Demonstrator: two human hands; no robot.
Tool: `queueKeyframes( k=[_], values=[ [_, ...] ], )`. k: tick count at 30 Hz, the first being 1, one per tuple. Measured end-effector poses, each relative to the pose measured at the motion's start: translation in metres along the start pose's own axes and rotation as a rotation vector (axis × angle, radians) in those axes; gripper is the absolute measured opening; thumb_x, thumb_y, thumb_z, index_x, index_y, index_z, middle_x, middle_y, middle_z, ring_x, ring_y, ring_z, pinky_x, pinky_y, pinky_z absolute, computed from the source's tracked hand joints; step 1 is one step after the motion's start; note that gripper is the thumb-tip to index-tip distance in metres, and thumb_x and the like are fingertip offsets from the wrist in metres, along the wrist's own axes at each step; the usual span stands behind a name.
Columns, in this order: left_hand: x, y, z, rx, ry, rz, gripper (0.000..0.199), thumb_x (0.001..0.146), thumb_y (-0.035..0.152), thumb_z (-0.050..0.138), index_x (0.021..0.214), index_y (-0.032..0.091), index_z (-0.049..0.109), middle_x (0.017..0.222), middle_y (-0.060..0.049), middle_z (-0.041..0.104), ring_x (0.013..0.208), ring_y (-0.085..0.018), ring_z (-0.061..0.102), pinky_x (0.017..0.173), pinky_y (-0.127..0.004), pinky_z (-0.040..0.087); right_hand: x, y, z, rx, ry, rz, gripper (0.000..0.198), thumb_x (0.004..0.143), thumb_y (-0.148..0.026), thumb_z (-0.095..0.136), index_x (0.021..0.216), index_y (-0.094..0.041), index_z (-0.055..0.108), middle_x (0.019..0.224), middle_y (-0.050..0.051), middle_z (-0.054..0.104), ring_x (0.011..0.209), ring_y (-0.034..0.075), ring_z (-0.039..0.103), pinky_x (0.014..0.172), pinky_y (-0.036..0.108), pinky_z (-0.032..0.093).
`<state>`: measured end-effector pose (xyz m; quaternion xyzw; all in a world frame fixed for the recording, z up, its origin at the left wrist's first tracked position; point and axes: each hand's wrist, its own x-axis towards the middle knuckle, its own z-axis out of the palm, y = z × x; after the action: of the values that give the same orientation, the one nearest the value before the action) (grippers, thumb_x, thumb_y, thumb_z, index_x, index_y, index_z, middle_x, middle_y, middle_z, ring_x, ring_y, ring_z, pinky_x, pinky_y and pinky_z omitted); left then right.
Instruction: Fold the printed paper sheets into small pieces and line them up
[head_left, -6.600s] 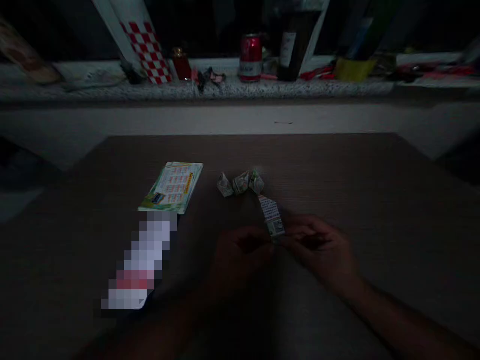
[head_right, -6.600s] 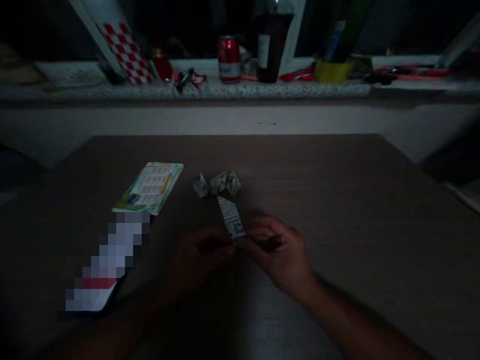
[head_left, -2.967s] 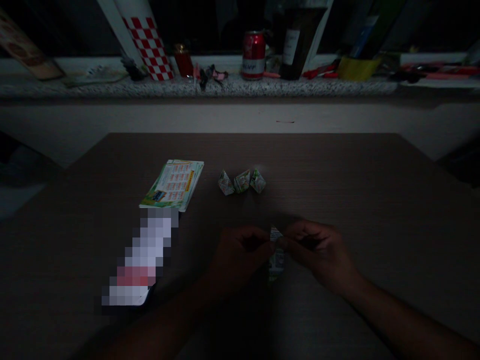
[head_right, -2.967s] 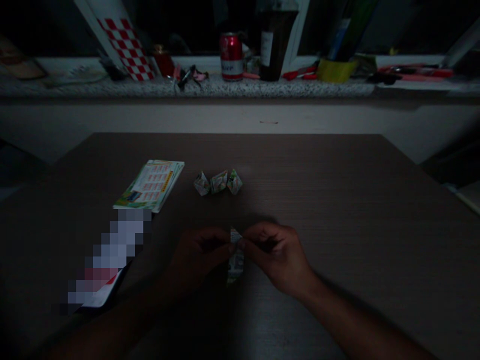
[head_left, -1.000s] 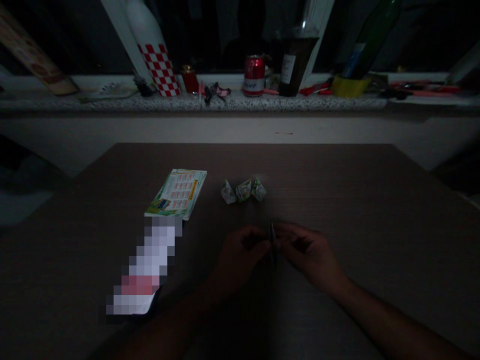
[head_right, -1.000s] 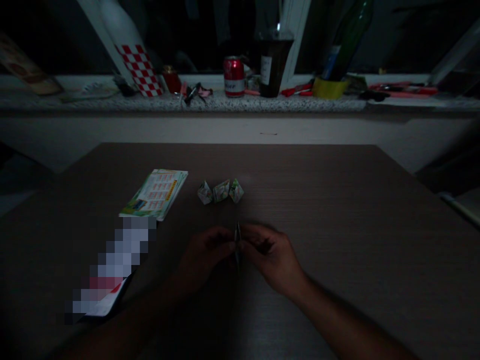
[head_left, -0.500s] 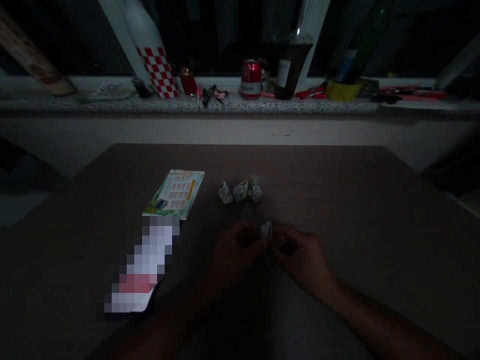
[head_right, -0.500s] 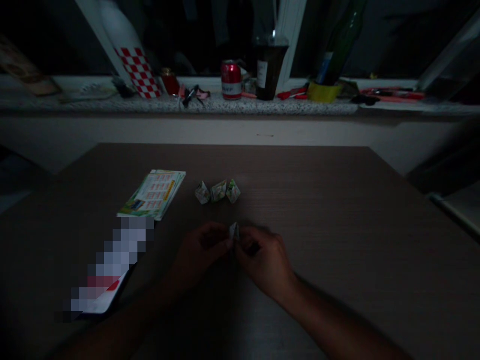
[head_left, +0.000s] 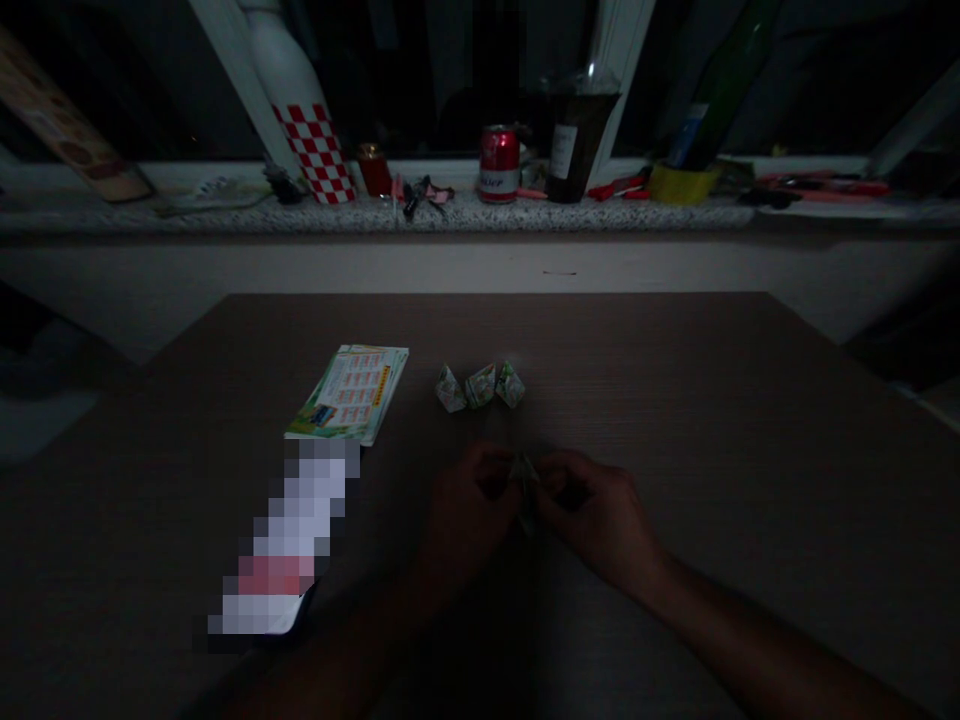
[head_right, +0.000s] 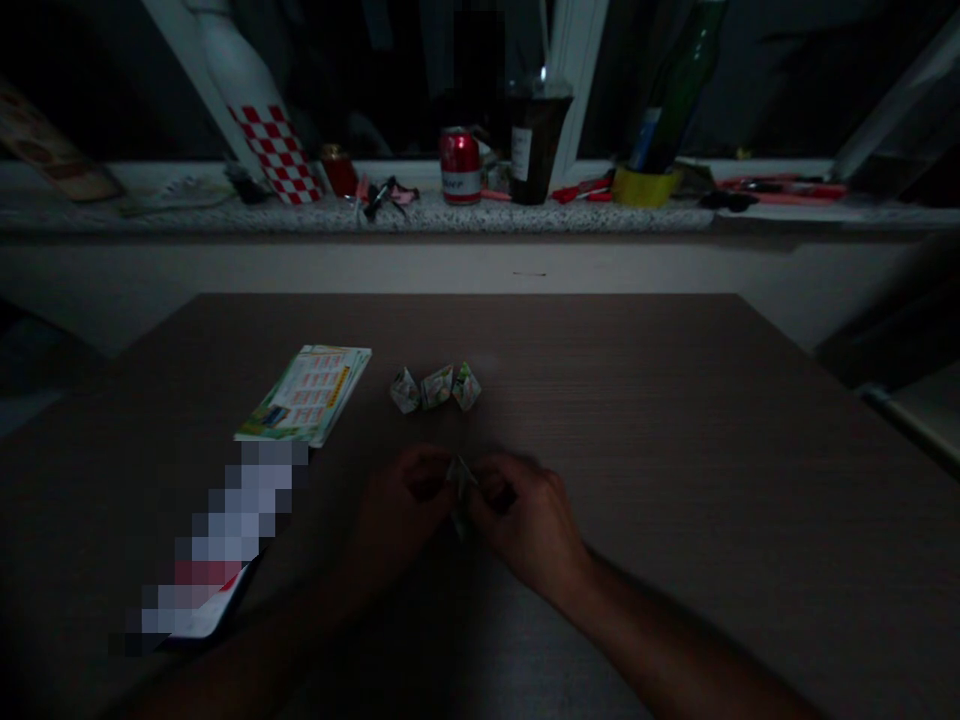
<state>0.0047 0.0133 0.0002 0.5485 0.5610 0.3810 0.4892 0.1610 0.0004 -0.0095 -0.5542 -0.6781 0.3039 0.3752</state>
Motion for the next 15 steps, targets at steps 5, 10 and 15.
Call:
queueKeyframes(
  k=[5,10,15],
  values=[
    [0.0013,0.0049,0.0005,-0.013,0.042,-0.073,0.020,0.064,0.014,0.069,0.081,0.015,0.059,0.075,-0.002,0.068,0.069,-0.017,0.065,0.060,-0.024,0.048,0.0004,0.0019,0.0008,0.004,0.029,0.031,0.005,0.075,-0.018,0.062,0.079,-0.019,0.059,0.061,-0.002,0.061,0.054,0.011,0.058,0.049,0.021,0.043],
    [0.0015,0.0036,-0.0017,-0.104,-0.008,-0.098,0.024,0.064,0.019,0.072,0.083,0.015,0.057,0.070,0.001,0.064,0.056,-0.011,0.057,0.051,-0.021,0.044,0.0010,0.0030,-0.0005,0.070,0.046,0.039,0.014,0.075,-0.018,0.061,0.072,-0.021,0.048,0.060,-0.005,0.051,0.053,0.009,0.048,0.048,0.019,0.037],
    [0.0024,0.0008,-0.0033,-0.271,-0.097,-0.142,0.032,0.062,0.026,0.076,0.084,0.015,0.055,0.069,0.003,0.060,0.049,-0.008,0.052,0.042,-0.018,0.040,0.0016,0.0029,-0.0010,0.162,0.044,0.004,0.018,0.075,-0.017,0.060,0.069,-0.021,0.044,0.061,-0.005,0.047,0.054,0.009,0.045,0.049,0.020,0.037]
  ],
)
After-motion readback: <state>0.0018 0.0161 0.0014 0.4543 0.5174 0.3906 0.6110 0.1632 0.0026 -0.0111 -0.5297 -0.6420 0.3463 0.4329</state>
